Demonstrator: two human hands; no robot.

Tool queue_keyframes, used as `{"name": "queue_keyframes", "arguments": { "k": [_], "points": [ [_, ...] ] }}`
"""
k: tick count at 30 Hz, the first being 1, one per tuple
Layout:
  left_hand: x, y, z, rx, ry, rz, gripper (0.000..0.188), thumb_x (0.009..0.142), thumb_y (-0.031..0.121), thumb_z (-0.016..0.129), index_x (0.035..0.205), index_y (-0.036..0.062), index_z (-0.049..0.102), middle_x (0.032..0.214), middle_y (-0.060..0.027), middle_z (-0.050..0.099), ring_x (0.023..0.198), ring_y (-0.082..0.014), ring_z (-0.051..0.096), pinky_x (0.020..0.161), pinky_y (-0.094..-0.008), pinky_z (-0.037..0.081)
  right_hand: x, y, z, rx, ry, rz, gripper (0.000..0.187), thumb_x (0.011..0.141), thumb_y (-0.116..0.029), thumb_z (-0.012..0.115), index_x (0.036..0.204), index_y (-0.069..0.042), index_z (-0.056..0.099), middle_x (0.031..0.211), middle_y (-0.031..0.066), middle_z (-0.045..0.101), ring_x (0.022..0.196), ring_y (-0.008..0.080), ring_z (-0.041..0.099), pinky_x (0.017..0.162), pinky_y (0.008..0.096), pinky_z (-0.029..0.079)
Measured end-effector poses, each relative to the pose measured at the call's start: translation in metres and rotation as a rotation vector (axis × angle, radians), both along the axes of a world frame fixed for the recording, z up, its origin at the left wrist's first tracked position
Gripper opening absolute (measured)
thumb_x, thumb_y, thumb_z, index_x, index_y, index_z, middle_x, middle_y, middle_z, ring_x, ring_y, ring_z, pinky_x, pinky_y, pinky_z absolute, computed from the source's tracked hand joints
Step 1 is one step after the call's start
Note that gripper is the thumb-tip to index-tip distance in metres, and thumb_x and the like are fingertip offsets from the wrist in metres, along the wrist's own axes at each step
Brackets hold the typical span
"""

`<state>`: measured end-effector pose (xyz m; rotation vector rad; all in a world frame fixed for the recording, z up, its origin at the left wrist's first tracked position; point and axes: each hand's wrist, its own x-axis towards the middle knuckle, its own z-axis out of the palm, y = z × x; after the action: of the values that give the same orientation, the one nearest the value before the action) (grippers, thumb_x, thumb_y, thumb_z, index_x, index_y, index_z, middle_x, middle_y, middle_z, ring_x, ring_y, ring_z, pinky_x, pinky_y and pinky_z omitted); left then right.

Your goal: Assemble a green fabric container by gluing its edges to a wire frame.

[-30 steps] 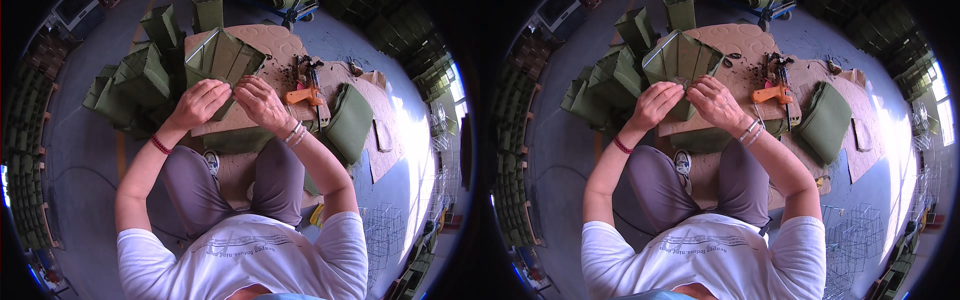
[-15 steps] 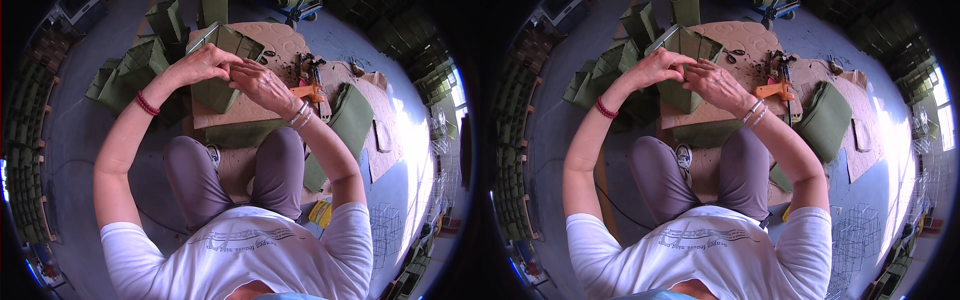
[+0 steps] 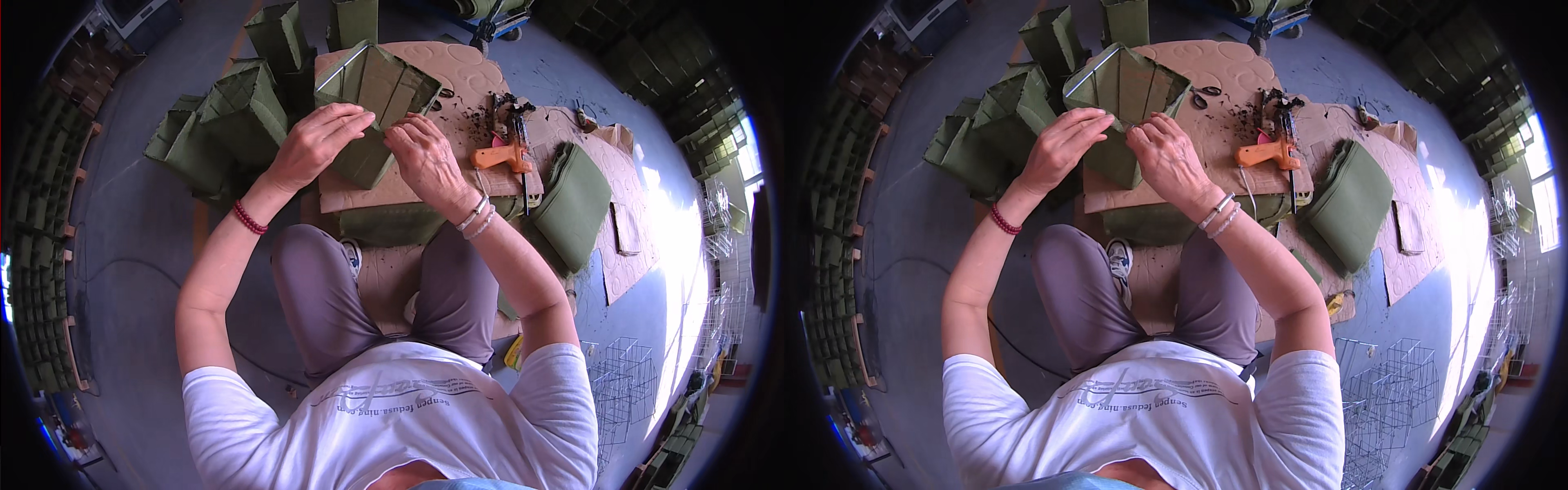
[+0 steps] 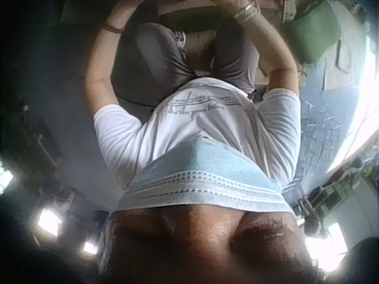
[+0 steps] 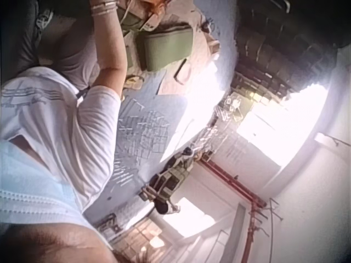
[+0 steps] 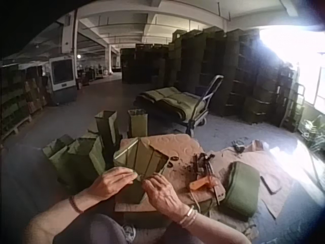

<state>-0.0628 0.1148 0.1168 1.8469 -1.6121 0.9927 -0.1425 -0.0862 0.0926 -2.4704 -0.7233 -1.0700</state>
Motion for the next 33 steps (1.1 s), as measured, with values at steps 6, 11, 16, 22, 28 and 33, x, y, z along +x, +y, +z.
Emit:
{"name": "queue_keyframes", "arguments": {
  "k": [6,11,16,22,28,33],
  "points": [
    [0.024,-0.009,0.012,0.227,0.304,-0.087,0.034,0.081,0.002,0.069,0.115,0.0027,0.066,0.094,-0.0115,0.066,0.085,-0.0251,0.065,0.077,-0.0345,0.055,0.003,-0.012,0.016,-0.017,0.175,0.063,0.008,0.077,-0.002,0.062,0.083,-0.001,0.058,0.075,0.0137,0.064,0.085,0.0313,0.064,0.083,0.0389,0.049],
    [0.051,-0.023,0.034,0.533,0.453,-0.075,0.035,0.084,0.006,0.068,0.119,0.0049,0.066,0.089,-0.0151,0.068,0.079,-0.0264,0.066,0.072,-0.0382,0.052,0.018,-0.02,0.037,-0.202,0.413,0.092,0.011,0.086,-0.008,0.063,0.085,0.002,0.06,0.077,0.0176,0.062,0.083,0.037,0.062,0.075,0.0453,0.049],
    [0.037,-0.021,0.04,0.511,0.69,-0.033,0.036,0.085,0.006,0.068,0.121,0.005,0.066,0.095,-0.0144,0.071,0.085,-0.022,0.069,0.077,-0.0346,0.054,0.016,0.008,0.015,-0.069,0.18,-0.059,0.013,0.088,-0.011,0.061,0.095,0.0,0.06,0.084,0.0176,0.066,0.088,0.0343,0.066,0.089,0.0425,0.052],
    [0.006,0.005,0.014,-0.176,0.465,0.052,0.034,0.086,-0.004,0.067,0.119,0.0017,0.067,0.099,-0.0101,0.072,0.092,-0.0211,0.07,0.079,-0.031,0.057,0.009,0.022,-0.011,0.016,-0.082,-0.126,0.005,0.087,-0.007,0.058,0.092,-0.004,0.057,0.08,0.0118,0.066,0.079,0.0294,0.066,0.09,0.0388,0.05],
    [0.004,-0.004,-0.006,0.031,0.096,-0.01,0.041,0.076,-0.006,0.07,0.117,-0.003,0.065,0.096,-0.0114,0.068,0.09,-0.0263,0.068,0.077,-0.0347,0.058,0.017,0.009,-0.002,-0.041,0.15,-0.09,0.007,0.085,-0.008,0.06,0.091,-0.004,0.061,0.071,0.0134,0.066,0.075,0.0295,0.066,0.073,0.0404,0.051],
    [0.016,-0.003,0.01,0.177,0.355,0.007,0.036,0.079,-0.002,0.069,0.115,0.0007,0.067,0.092,-0.0108,0.068,0.084,-0.0259,0.067,0.076,-0.0338,0.056,0.013,0.006,0.025,-0.098,0.386,-0.086,0.009,0.088,-0.01,0.061,0.09,-0.002,0.064,0.073,0.0173,0.066,0.077,0.0364,0.066,0.076,0.0448,0.051]
  ]
}}
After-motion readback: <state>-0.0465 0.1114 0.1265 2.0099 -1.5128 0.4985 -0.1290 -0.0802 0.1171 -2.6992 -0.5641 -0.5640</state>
